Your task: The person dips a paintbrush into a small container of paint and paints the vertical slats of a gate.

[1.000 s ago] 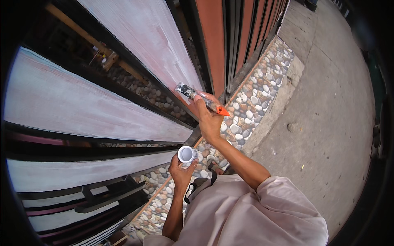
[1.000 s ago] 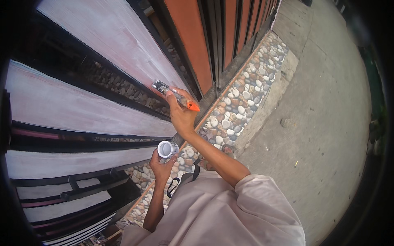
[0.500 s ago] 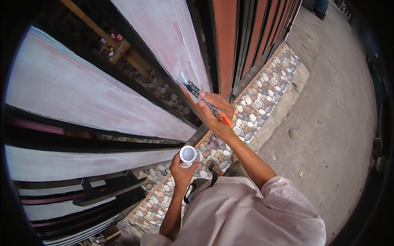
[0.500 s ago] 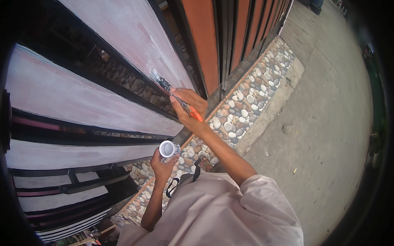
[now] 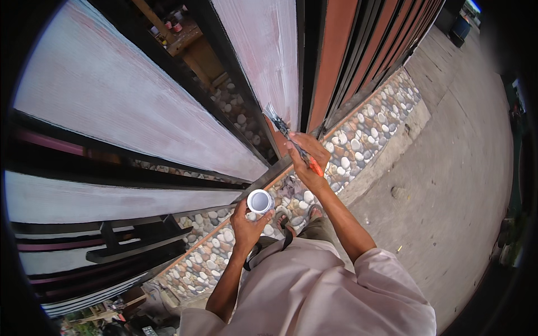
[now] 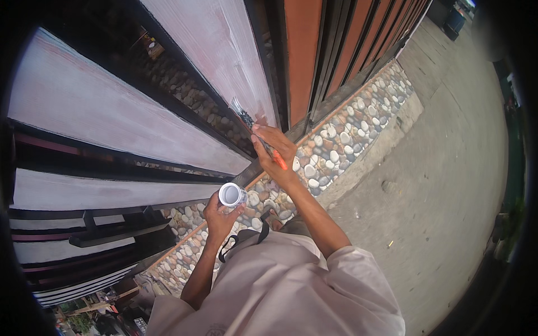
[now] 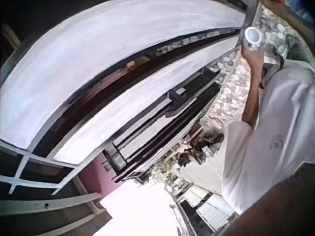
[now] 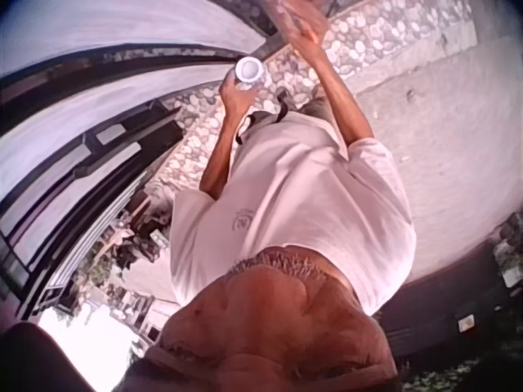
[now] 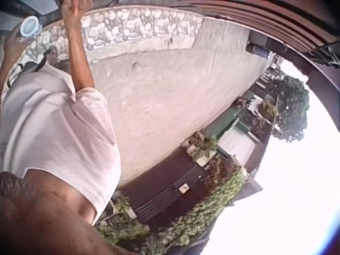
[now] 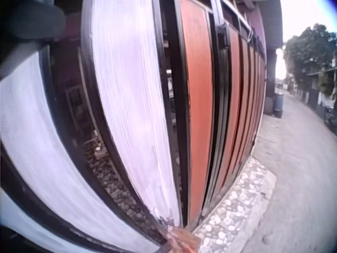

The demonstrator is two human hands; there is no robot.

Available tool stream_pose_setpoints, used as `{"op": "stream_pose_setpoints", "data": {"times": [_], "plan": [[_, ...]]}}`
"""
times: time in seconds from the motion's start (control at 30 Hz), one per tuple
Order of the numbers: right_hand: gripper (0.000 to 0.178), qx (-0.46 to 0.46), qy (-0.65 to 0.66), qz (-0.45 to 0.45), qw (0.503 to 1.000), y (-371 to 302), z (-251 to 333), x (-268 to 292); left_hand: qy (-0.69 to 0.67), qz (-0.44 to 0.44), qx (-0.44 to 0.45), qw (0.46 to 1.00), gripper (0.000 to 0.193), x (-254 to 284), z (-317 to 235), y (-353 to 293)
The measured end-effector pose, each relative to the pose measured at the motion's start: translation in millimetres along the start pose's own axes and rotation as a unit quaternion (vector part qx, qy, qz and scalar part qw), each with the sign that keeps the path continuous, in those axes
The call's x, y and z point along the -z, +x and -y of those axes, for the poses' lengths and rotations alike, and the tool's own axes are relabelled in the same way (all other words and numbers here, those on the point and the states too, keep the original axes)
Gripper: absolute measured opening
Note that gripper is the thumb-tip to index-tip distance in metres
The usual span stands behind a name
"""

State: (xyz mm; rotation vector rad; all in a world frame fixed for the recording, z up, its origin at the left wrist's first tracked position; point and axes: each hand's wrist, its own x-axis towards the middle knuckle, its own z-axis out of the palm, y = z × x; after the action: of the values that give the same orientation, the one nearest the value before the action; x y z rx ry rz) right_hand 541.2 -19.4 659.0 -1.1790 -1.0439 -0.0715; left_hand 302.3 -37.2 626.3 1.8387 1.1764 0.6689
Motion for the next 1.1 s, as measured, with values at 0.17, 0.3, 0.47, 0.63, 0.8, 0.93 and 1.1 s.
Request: {"op": "stream_pose_setpoints", "data": {"times": [0.17, 0.3, 0.47, 0.63, 0.8, 0.93, 1.1], "plan": [[0.026, -0.017, -0.035, 0.047, 0.998, -8.0, -11.8, 3.8, -0.025, -0.003, -0.021, 0.999, 0.050, -0.4, -2.5, 4.5], [0.028, -0.016, -0.039, 0.054, 0.998, -14.5, -24.6, 5.0, -0.027, 0.000, 0.005, 1.000, 0.053, -2.0, -3.9, 7.9], [0.031, -0.019, -0.077, 0.111, 0.991, -43.1, -48.9, 14.3, -0.039, -0.004, 0.003, 0.999, 0.054, -6.3, -0.1, 2.6], [0.024, -0.202, -0.133, 0.127, 0.962, -88.4, -85.5, 23.1, -0.021, -0.004, 0.005, 1.000, 0.054, -7.4, 2.6, 2.0], [0.020, -0.421, -0.008, -0.081, 0.903, -109.1, -110.7, 10.4, -0.038, -0.012, 0.001, 0.999, 0.054, -13.0, 4.3, 1.4], [0.023, -0.401, 0.068, -0.131, 0.904, -75.9, -100.6, -14.1, -0.053, -0.014, 0.016, 0.998, 0.053, -15.4, 2.5, 0.5], [0.022, -0.397, 0.192, -0.177, 0.880, -12.8, -40.2, -9.9, -0.060, 0.008, 0.028, 0.998, 0.048, -15.1, -2.0, 0.7]]}}
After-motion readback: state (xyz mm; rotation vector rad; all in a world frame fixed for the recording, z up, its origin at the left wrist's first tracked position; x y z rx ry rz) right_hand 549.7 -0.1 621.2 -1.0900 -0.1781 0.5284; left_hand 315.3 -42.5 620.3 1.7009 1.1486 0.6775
